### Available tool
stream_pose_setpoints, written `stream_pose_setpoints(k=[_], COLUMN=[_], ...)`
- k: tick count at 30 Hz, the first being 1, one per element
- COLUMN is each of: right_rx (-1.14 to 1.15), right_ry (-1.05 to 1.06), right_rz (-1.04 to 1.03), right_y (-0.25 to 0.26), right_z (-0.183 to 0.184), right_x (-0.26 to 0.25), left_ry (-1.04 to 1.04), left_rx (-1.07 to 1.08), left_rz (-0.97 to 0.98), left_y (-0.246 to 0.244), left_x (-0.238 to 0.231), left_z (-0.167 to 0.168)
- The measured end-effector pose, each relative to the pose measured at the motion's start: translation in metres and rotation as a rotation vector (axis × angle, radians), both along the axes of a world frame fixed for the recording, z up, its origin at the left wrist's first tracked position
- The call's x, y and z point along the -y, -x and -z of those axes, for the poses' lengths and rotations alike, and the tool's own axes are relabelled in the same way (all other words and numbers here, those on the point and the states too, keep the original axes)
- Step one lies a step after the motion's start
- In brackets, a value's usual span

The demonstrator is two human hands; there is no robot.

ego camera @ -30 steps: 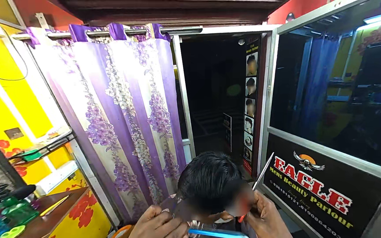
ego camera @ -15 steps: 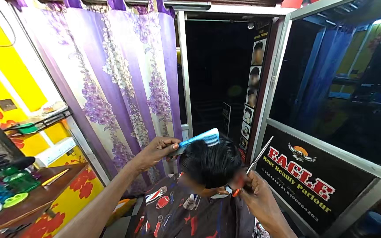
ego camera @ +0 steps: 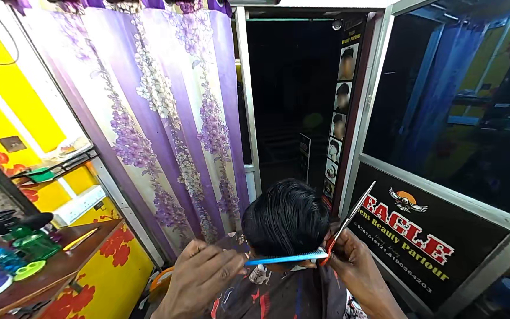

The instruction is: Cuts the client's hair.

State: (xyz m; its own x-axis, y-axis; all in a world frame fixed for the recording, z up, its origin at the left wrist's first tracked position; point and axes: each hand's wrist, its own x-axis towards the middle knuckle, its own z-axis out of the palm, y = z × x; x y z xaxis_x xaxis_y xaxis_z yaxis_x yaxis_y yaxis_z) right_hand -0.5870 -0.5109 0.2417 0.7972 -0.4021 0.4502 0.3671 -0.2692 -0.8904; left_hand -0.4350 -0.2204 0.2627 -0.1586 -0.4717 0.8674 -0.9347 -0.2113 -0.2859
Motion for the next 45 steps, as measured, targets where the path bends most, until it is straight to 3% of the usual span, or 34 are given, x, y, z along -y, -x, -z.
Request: stream_pose_setpoints(k=[3,7,9,11,13,16,18,20,26,30,35,39,42,45], right_rx=[0.003,-0.006,-0.002,-0.003,-0.012,-0.045,-0.069,-0.084,-0.099,-0.084,-0.074,-0.088,-0.029,-0.068], right_ry=[-0.001,-0.016,-0.002,0.011,-0.003,-0.029,-0.03,-0.032,-0.01,-0.013,0.008,0.022,-0.002,-0.069], right_rz=[-0.002,-0.024,-0.046,-0.059,-0.056,-0.051,-0.047,-0.041,-0.012,-0.018,-0.037,-0.01,0.007,-0.048], right_y=[0.001,0.002,0.003,0.002,0.001,-0.001,-0.002,-0.003,-0.002,-0.003,-0.002,0.004,0.006,0.007], right_z=[0.002,0.003,0.002,0.001,0.002,-0.002,-0.004,-0.006,-0.008,-0.008,-0.004,0.003,0.011,0.003], right_x=[0.002,0.004,0.005,0.005,0.003,0.001,0.001,0.001,-0.001,-0.002,0.001,0.008,0.015,0.011], left_ry=[-0.026,-0.226,-0.138,0.131,0.28,0.14,0.078,0.095,0.114,0.079,0.0,-0.14,-0.06,-0.009], left_rx=[0.049,0.124,0.08,-0.158,-0.598,-1.455,-1.644,-1.516,-0.536,-0.153,0.013,0.099,0.096,-0.071], left_rz=[-0.02,0.002,0.038,-0.015,-0.053,0.241,0.407,0.412,0.006,-0.088,-0.173,-0.124,-0.076,-0.218], left_y=[0.003,0.017,0.016,0.001,-0.028,-0.065,-0.066,-0.054,-0.006,0.016,0.031,0.036,0.048,0.046], left_x=[0.004,0.012,0.016,0.024,0.035,0.04,0.036,0.028,0.006,0.006,0.008,0.011,0.032,0.07], left_z=[0.008,0.01,0.006,-0.011,-0.031,-0.037,-0.026,-0.018,-0.01,-0.004,0.0,-0.002,-0.039,-0.102])
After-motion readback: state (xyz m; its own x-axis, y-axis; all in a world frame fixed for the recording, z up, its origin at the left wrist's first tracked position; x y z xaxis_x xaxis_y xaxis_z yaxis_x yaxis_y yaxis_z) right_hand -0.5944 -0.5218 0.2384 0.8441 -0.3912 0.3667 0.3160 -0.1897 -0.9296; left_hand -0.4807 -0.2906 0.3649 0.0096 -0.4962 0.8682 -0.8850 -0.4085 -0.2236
